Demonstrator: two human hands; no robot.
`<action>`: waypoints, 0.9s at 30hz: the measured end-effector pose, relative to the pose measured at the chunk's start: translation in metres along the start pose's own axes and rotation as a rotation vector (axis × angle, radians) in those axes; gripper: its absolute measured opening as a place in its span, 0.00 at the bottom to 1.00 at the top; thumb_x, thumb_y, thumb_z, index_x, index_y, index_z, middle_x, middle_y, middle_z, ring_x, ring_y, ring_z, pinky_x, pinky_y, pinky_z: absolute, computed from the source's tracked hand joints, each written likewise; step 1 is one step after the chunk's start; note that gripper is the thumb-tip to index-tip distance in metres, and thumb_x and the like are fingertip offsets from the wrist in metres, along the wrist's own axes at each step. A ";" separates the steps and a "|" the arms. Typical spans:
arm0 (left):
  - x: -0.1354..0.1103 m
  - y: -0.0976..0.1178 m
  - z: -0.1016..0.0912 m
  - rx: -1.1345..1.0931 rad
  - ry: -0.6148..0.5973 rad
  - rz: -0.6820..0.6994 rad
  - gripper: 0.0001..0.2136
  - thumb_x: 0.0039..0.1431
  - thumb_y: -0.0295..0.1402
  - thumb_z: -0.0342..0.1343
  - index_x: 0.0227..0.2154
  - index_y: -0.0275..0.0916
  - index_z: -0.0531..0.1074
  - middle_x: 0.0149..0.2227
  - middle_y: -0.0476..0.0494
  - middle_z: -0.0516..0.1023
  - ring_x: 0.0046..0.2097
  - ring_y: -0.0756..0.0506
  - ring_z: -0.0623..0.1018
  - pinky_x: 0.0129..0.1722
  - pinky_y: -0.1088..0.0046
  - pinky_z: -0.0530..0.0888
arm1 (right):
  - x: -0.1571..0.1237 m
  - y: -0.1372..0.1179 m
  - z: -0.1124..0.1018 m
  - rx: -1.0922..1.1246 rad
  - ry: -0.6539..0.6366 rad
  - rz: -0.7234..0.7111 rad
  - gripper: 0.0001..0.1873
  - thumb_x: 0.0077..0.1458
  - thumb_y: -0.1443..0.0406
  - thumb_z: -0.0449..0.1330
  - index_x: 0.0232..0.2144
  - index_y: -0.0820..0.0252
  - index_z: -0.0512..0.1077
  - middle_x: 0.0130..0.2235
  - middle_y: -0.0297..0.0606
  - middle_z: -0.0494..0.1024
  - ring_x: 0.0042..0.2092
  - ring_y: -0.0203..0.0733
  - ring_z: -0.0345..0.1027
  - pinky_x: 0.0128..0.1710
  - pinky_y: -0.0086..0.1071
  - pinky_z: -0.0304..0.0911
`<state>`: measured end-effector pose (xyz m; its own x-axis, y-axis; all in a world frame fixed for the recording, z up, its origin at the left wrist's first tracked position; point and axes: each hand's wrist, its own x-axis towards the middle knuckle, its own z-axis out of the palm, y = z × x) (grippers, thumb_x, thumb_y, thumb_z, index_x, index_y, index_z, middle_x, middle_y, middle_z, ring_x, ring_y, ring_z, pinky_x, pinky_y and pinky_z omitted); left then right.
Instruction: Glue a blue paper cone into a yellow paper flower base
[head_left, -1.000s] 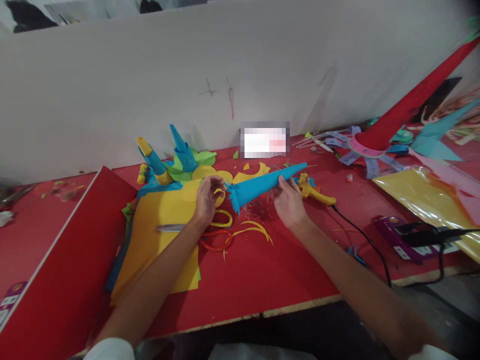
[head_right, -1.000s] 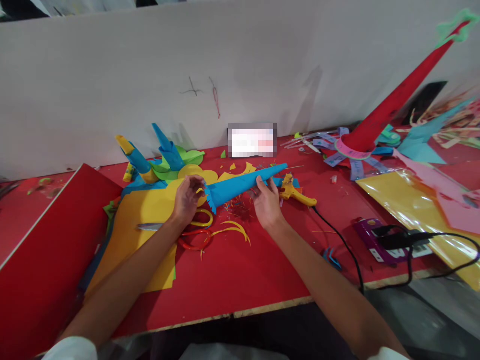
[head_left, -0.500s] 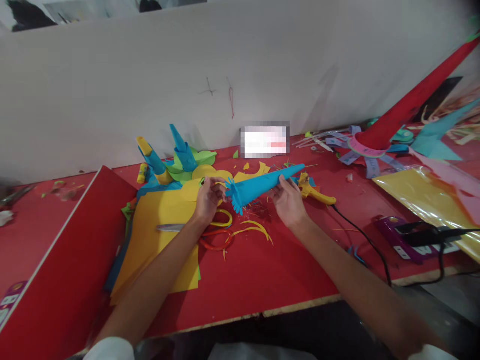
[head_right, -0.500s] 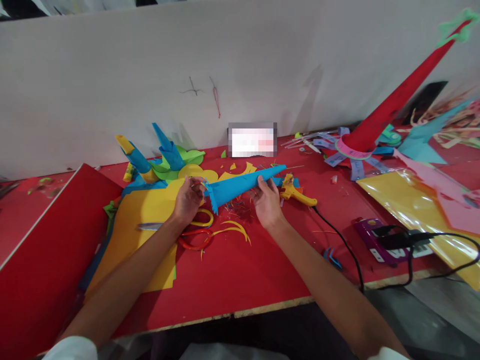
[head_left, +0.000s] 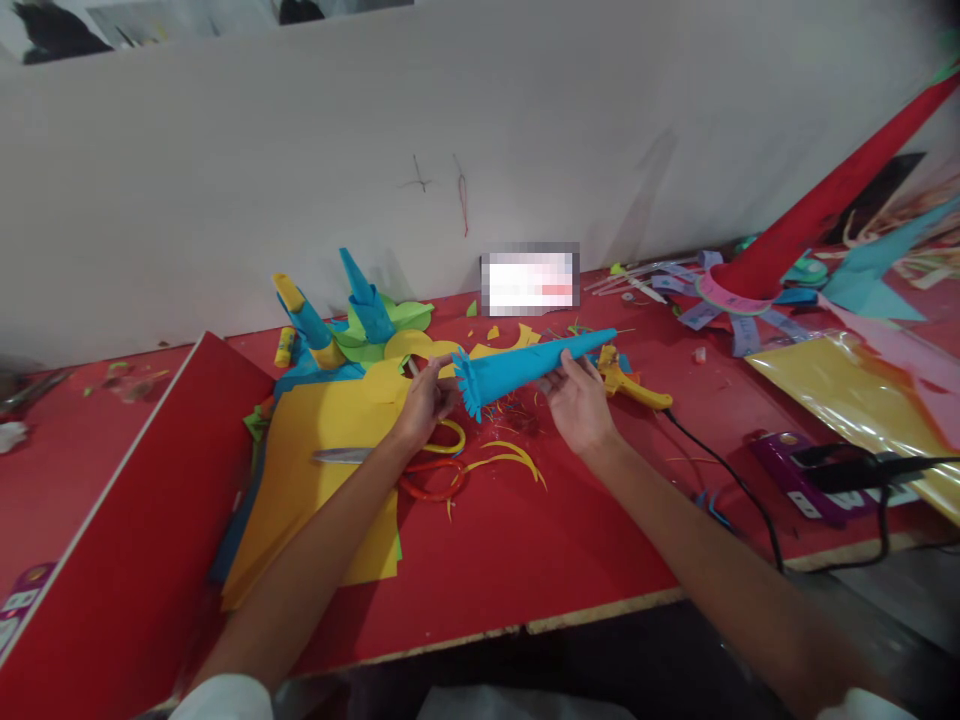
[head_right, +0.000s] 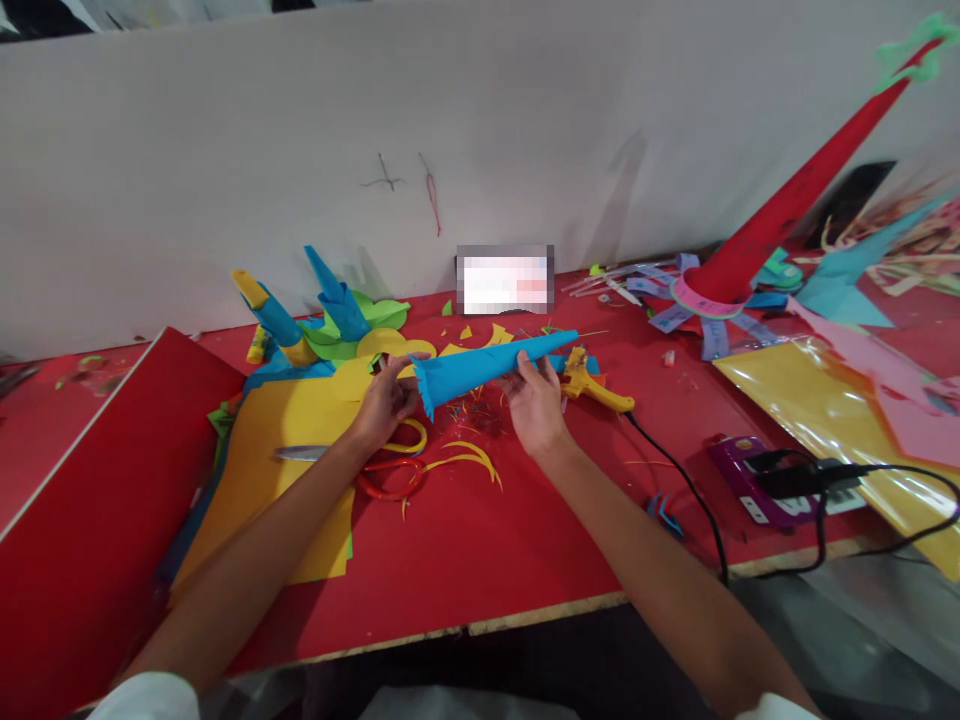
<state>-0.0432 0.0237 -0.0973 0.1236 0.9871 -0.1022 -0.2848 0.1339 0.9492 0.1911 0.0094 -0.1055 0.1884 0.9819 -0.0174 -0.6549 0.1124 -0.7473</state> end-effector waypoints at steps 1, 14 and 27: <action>0.000 0.002 0.000 -0.013 0.016 -0.014 0.27 0.61 0.59 0.61 0.47 0.39 0.75 0.21 0.52 0.74 0.14 0.55 0.58 0.16 0.74 0.47 | 0.000 0.000 0.000 0.005 0.004 0.000 0.18 0.50 0.53 0.77 0.37 0.47 0.75 0.40 0.29 0.83 0.43 0.43 0.77 0.48 0.43 0.75; 0.004 -0.008 -0.003 0.004 0.083 0.145 0.24 0.59 0.56 0.64 0.46 0.41 0.76 0.29 0.51 0.74 0.19 0.54 0.64 0.16 0.77 0.56 | -0.002 0.000 0.004 0.092 0.037 -0.029 0.20 0.47 0.57 0.79 0.35 0.47 0.73 0.40 0.27 0.83 0.45 0.41 0.78 0.55 0.44 0.75; -0.008 0.003 0.005 0.206 0.104 0.362 0.25 0.58 0.58 0.66 0.29 0.40 0.67 0.21 0.56 0.60 0.21 0.55 0.57 0.19 0.78 0.55 | -0.001 0.003 0.004 0.064 0.046 -0.022 0.21 0.48 0.58 0.78 0.37 0.49 0.70 0.41 0.29 0.82 0.48 0.43 0.79 0.57 0.47 0.75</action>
<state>-0.0398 0.0154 -0.0924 -0.0490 0.9721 0.2295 -0.0951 -0.2333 0.9678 0.1864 0.0089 -0.1050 0.2356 0.9713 -0.0335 -0.6952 0.1443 -0.7042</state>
